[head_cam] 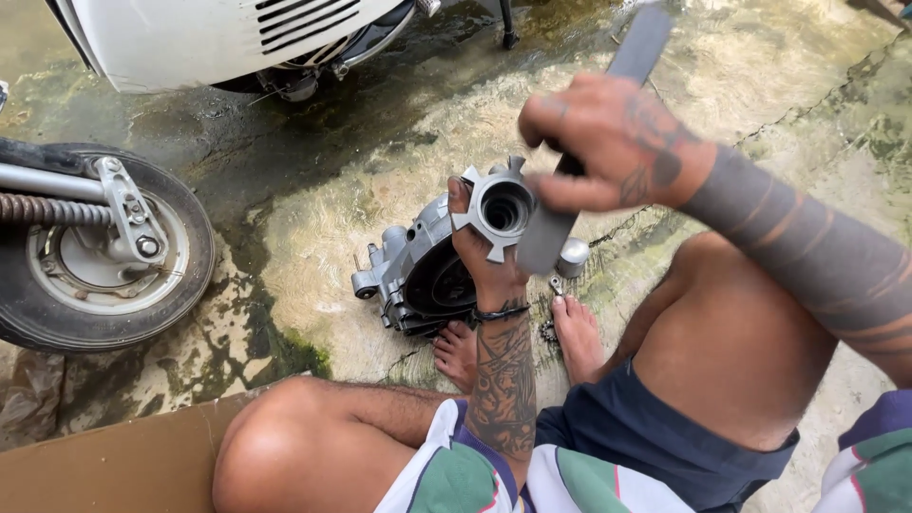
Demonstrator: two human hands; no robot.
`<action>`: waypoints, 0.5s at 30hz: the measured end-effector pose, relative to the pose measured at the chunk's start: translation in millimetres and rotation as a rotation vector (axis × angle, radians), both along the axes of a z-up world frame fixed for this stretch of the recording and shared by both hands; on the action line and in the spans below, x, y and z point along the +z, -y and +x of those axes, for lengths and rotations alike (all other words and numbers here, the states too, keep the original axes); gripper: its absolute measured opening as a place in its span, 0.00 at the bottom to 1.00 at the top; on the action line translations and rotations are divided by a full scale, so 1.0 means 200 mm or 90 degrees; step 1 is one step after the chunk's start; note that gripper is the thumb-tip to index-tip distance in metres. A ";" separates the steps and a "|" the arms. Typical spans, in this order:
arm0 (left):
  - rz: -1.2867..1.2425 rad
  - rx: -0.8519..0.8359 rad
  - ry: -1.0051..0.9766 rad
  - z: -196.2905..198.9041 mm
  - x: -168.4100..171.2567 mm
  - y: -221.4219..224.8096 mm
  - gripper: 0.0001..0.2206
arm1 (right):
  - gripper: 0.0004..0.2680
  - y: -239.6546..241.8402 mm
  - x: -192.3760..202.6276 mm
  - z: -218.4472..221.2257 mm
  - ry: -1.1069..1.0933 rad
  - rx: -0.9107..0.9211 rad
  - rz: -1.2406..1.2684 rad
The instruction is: Cleaning and scraping motorcycle engine components including the casing, piston, and gears using a metal file while sitting on the ground.
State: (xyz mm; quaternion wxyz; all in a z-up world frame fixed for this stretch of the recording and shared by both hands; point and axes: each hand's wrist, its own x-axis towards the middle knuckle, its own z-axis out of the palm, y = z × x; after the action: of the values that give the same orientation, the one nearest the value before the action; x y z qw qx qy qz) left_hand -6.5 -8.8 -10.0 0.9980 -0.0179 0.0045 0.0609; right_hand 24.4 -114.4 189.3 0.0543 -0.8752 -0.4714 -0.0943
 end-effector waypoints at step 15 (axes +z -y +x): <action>-0.055 -0.104 0.160 -0.03 -0.13 0.01 0.14 | 0.10 0.00 0.00 0.04 -0.006 -0.003 -0.010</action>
State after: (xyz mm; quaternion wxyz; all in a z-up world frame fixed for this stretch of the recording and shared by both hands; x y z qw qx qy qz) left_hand -12.5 -11.4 -36.7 0.9905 -0.0681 -0.1167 -0.0233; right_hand 32.2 -115.4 190.2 0.0492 -0.8772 -0.4697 -0.0868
